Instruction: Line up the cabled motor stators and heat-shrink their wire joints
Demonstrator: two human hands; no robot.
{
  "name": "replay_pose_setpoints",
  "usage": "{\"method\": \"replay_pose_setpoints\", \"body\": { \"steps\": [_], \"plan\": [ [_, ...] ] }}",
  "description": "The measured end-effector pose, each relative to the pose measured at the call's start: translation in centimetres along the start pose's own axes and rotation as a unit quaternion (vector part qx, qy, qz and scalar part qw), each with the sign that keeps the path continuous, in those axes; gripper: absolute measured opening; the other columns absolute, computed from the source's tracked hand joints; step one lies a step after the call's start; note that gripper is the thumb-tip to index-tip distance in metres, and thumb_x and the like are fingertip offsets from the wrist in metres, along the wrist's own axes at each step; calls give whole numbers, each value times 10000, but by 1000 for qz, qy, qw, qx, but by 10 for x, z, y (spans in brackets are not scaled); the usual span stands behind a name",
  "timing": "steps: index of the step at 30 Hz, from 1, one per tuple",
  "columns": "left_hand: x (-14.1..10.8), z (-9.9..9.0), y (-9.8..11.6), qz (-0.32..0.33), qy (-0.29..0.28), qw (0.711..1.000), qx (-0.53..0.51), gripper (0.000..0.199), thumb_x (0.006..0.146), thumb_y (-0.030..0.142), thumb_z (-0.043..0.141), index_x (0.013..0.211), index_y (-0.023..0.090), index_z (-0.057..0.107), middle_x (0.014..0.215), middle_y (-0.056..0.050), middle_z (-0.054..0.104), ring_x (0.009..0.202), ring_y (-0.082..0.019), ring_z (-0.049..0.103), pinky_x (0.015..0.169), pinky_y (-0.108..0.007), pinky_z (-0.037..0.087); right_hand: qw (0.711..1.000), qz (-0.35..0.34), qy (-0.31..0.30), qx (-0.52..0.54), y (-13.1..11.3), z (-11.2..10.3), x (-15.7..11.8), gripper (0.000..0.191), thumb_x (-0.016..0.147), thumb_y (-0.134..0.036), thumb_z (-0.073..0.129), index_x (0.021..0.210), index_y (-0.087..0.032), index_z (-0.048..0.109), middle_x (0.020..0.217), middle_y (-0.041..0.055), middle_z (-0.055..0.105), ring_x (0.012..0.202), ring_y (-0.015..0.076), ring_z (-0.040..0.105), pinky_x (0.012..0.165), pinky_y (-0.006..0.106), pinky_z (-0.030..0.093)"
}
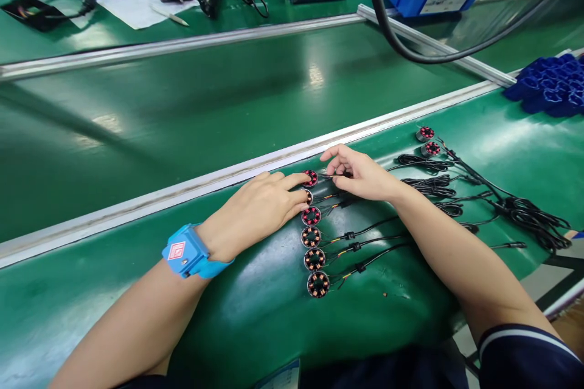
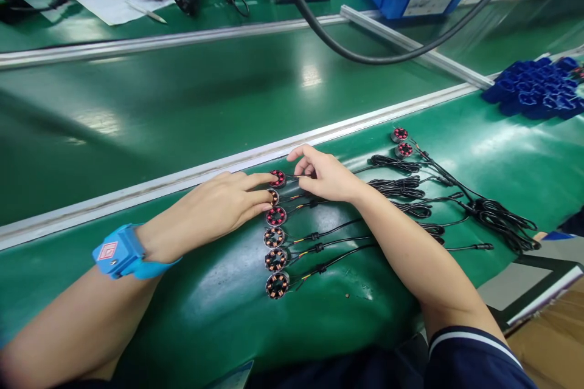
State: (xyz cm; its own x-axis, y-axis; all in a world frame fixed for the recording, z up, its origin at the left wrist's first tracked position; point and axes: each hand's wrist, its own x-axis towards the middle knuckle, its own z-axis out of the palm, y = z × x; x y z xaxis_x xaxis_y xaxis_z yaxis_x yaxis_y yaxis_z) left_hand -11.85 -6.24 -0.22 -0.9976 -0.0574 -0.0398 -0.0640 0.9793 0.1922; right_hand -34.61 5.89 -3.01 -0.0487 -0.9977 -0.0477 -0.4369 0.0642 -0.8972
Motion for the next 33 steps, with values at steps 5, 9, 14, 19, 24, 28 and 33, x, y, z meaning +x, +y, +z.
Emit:
{"method": "replay_pose_setpoints", "body": {
  "steps": [5,9,14,19,24,28,33],
  "plan": [
    [0,-3,3,-5,-21,999,31,361,1068,393,377,1088,238,703,1429,-26,559,996,-249,633,848,-406,479,999,25,4,43,4,2,1,444,787,-220,637,1202,-198,480,923,8,657,818,138,625,764,283,482],
    [1,-4,4,-6,-25,999,29,334,1066,387,402,1070,237,700,1420,-19,570,995,-252,632,843,-405,476,998,37,5,43,5,1,1,446,815,-274,687,1213,-198,499,936,13,698,868,150,663,802,292,487],
    [0,-2,3,4,-14,1000,19,343,1075,381,381,1079,220,683,1402,-37,587,1049,-262,633,866,-412,469,999,22,15,-29,3,1,2,328,879,-371,662,1144,-178,647,1035,56,696,795,144,622,762,305,480],
    [1,0,2,19,8,1000,19,374,1083,380,354,1060,212,687,1374,-34,610,1020,-255,637,838,-404,455,992,19,45,-119,-4,6,6,185,917,-288,600,870,-168,733,950,42,653,746,118,547,727,275,431],
    [4,3,3,36,29,998,35,323,1072,331,400,987,202,683,1306,-38,645,906,-217,628,751,-364,412,992,90,63,-60,-6,13,10,131,878,-224,608,850,-148,711,754,-7,640,603,91,497,627,250,391],
    [6,4,5,42,41,997,59,272,1059,312,447,933,201,661,1269,-27,657,851,-210,614,712,-368,379,992,99,75,-3,-5,17,10,163,909,-246,573,854,-136,680,751,3,670,676,119,597,677,256,440],
    [7,6,4,43,63,996,53,219,1057,296,452,952,190,613,1075,-35,694,815,-216,608,696,-366,357,994,73,68,-33,-7,15,6,230,935,-267,564,1095,-153,683,806,3,715,739,142,657,759,286,477]
  ]
}}
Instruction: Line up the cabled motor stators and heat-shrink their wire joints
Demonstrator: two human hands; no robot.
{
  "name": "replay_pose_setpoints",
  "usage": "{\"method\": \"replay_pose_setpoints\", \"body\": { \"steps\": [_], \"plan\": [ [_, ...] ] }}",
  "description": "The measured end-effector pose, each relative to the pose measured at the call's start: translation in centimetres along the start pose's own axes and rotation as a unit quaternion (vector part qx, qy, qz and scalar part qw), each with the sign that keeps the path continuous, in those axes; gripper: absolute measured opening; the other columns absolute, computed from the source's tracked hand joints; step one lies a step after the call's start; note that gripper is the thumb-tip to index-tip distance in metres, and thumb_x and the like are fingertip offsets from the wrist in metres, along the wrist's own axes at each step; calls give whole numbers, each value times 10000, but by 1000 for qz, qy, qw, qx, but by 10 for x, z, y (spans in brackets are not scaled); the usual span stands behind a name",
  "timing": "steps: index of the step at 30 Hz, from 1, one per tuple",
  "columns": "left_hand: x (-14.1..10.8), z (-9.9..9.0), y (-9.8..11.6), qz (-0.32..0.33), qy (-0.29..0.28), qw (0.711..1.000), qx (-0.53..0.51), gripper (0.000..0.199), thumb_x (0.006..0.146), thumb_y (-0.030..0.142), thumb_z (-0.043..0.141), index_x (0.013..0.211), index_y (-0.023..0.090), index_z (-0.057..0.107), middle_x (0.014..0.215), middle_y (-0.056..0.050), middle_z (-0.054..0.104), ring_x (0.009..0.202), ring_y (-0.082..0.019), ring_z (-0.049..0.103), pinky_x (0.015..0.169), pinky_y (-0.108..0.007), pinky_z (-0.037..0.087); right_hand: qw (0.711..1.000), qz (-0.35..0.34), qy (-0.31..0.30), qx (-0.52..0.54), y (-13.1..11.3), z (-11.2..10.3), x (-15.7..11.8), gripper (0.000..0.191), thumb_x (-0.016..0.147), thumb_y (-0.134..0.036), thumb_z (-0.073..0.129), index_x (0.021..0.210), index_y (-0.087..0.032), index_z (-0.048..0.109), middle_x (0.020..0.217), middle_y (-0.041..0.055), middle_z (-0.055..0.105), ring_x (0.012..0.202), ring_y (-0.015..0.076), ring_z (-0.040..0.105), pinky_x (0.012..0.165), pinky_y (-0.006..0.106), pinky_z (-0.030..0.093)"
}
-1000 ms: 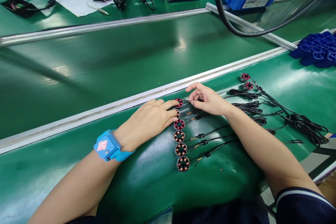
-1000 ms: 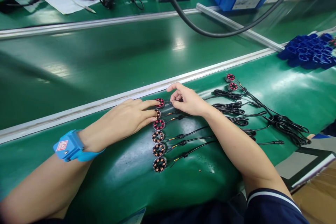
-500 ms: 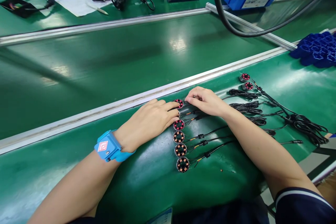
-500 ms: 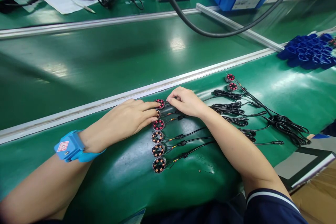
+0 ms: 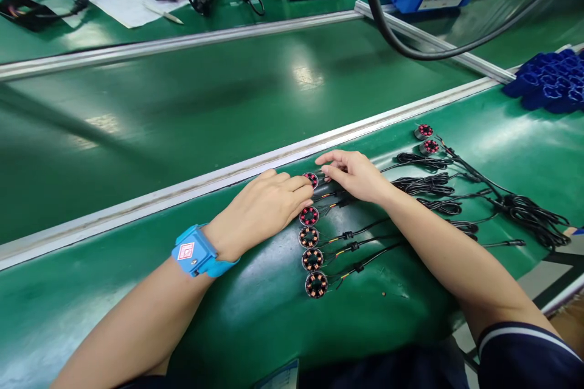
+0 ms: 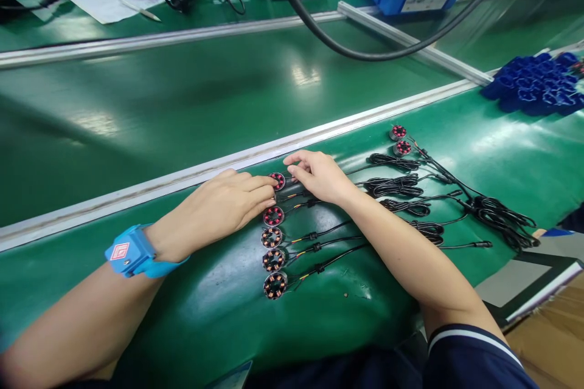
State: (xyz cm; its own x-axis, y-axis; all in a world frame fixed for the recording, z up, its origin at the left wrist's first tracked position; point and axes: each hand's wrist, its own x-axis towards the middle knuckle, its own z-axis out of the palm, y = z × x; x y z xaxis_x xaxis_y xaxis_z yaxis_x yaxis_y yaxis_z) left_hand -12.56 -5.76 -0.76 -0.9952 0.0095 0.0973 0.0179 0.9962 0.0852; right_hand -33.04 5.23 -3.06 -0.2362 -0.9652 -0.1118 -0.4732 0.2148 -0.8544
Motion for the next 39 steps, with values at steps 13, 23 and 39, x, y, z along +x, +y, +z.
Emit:
{"method": "replay_pose_setpoints", "body": {
  "steps": [13,23,39],
  "plan": [
    [20,28,-10,-150,176,952,-202,172,982,275,572,1072,179,683,1000,-58,593,960,-208,593,875,-344,487,998,-30,-51,8,1,-15,-9,418,890,-162,599,1300,-195,522,962,13,751,899,163,707,860,300,503],
    [27,31,-10,-147,144,949,-241,144,975,276,575,997,188,687,1067,-59,568,1029,-211,579,942,-351,494,998,-35,-44,1,-1,-14,-9,433,879,-145,606,1302,-192,526,941,6,756,859,154,708,831,281,505],
    [-3,-3,-13,-52,77,991,-100,246,1019,396,541,988,229,719,953,-44,661,896,-223,603,785,-370,426,937,-90,-51,-333,-35,-51,-36,49,835,-175,714,860,-211,738,777,7,701,785,182,583,863,367,326]
  ]
}}
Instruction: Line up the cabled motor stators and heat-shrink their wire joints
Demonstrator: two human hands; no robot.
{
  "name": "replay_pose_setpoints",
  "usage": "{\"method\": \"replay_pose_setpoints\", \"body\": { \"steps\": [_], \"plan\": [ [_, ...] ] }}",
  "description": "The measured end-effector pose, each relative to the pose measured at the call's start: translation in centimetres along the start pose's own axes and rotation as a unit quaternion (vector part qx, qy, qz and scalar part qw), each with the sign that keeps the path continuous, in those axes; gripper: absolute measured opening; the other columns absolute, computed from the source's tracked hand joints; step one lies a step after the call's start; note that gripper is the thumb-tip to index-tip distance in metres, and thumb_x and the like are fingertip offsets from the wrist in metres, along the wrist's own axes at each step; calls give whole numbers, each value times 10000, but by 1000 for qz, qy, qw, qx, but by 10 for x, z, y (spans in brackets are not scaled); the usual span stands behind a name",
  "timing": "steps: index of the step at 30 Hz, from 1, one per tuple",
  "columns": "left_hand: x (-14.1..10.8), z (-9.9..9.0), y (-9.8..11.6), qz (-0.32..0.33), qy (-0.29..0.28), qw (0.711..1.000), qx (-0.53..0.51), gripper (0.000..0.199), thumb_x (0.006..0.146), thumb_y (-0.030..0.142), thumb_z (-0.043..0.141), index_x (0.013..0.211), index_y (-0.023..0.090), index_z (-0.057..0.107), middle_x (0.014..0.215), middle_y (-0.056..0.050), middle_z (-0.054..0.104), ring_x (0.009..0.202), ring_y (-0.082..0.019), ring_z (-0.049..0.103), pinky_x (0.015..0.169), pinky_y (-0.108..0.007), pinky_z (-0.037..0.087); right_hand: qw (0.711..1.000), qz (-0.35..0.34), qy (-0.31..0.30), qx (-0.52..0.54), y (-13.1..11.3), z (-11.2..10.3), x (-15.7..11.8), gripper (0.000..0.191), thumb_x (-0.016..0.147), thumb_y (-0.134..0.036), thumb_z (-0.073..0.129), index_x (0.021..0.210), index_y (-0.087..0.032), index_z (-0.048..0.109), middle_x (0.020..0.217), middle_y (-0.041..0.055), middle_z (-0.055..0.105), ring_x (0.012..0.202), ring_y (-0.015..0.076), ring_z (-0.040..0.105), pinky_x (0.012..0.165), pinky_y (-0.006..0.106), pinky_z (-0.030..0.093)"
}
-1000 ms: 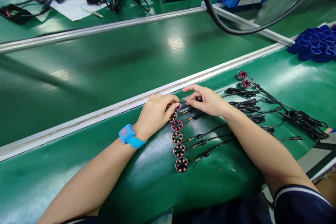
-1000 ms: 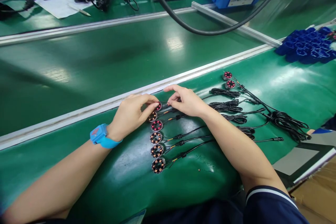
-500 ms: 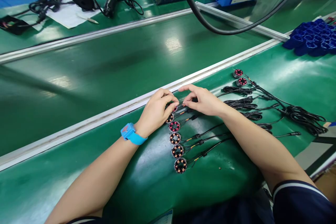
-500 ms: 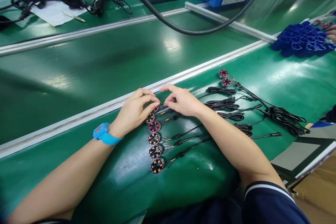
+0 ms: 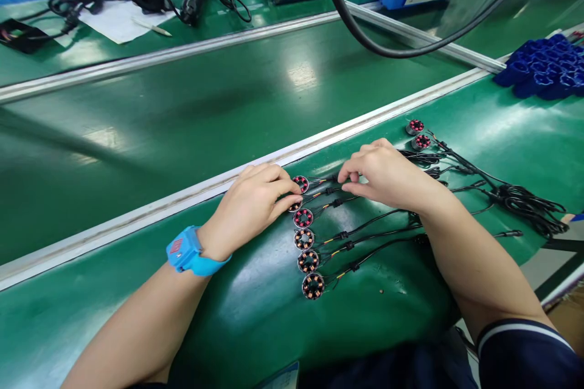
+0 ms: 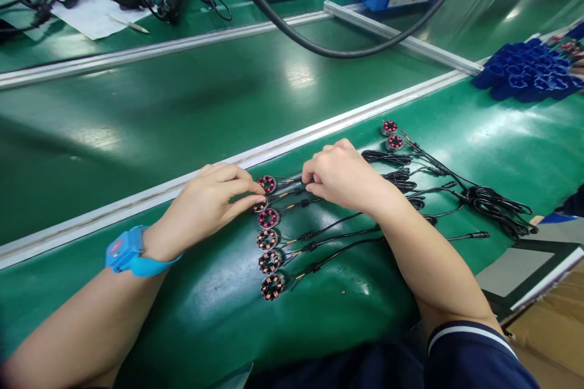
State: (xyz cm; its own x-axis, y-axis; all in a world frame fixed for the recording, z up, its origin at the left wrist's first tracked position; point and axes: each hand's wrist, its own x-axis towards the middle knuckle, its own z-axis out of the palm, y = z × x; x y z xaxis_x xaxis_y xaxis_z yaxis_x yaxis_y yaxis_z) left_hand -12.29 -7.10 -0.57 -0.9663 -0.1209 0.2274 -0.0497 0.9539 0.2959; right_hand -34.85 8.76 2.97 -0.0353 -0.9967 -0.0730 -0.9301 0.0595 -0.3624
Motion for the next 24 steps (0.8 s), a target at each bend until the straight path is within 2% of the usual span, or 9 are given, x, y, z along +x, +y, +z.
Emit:
{"method": "replay_pose_setpoints", "body": {
  "steps": [5,9,13,17,19,20,22,24],
  "plan": [
    [1,12,6,7,10,1000,29,184,992,355,600,959,211,710,933,-43,669,869,-228,604,770,-373,424,994,4,-62,-94,0,16,6,99,806,-245,792,892,-208,760,813,41,722,820,219,593,830,376,291],
    [1,13,10,-6,25,999,48,130,957,317,657,929,193,684,898,-40,670,840,-234,596,750,-377,416,991,13,-80,-111,-1,19,9,25,816,-211,775,835,-205,761,814,50,731,859,238,606,833,381,277],
    [0,8,11,1,-5,998,55,185,913,367,720,874,199,654,855,-28,654,805,-230,582,724,-369,396,989,19,-97,-113,-4,18,10,45,838,-172,733,812,-199,757,819,50,734,874,243,613,841,386,274],
    [-1,3,8,-3,-40,999,22,230,938,440,678,908,214,655,894,-26,659,837,-222,601,759,-359,398,987,26,-105,-121,-6,15,7,29,835,-182,746,808,-192,747,834,51,730,879,245,619,862,395,287],
    [-1,-1,5,-11,-32,999,16,226,960,436,651,932,211,655,921,-33,667,859,-220,609,772,-354,396,991,15,-59,-119,-9,6,-1,54,835,-238,770,844,-192,744,831,52,723,845,236,622,863,395,308],
    [-1,-4,4,-15,-22,999,18,224,966,431,644,937,209,654,926,-35,669,866,-222,610,768,-353,391,994,3,-13,-111,-13,-3,-6,82,848,-271,767,874,-198,741,819,45,716,822,226,622,860,393,324],
    [-2,-13,6,-19,10,1000,15,226,974,426,633,926,206,650,908,-33,671,851,-219,605,747,-350,381,988,-22,124,-88,-23,-25,-18,107,905,-325,714,917,-220,729,775,25,692,776,205,617,849,388,363],
    [-3,-26,12,-16,59,998,-8,226,983,420,623,909,207,641,875,-19,671,813,-203,595,725,-344,381,956,-35,282,-67,-35,-53,-30,131,956,-338,645,908,-240,717,750,19,674,756,197,612,835,387,405]
  ]
}}
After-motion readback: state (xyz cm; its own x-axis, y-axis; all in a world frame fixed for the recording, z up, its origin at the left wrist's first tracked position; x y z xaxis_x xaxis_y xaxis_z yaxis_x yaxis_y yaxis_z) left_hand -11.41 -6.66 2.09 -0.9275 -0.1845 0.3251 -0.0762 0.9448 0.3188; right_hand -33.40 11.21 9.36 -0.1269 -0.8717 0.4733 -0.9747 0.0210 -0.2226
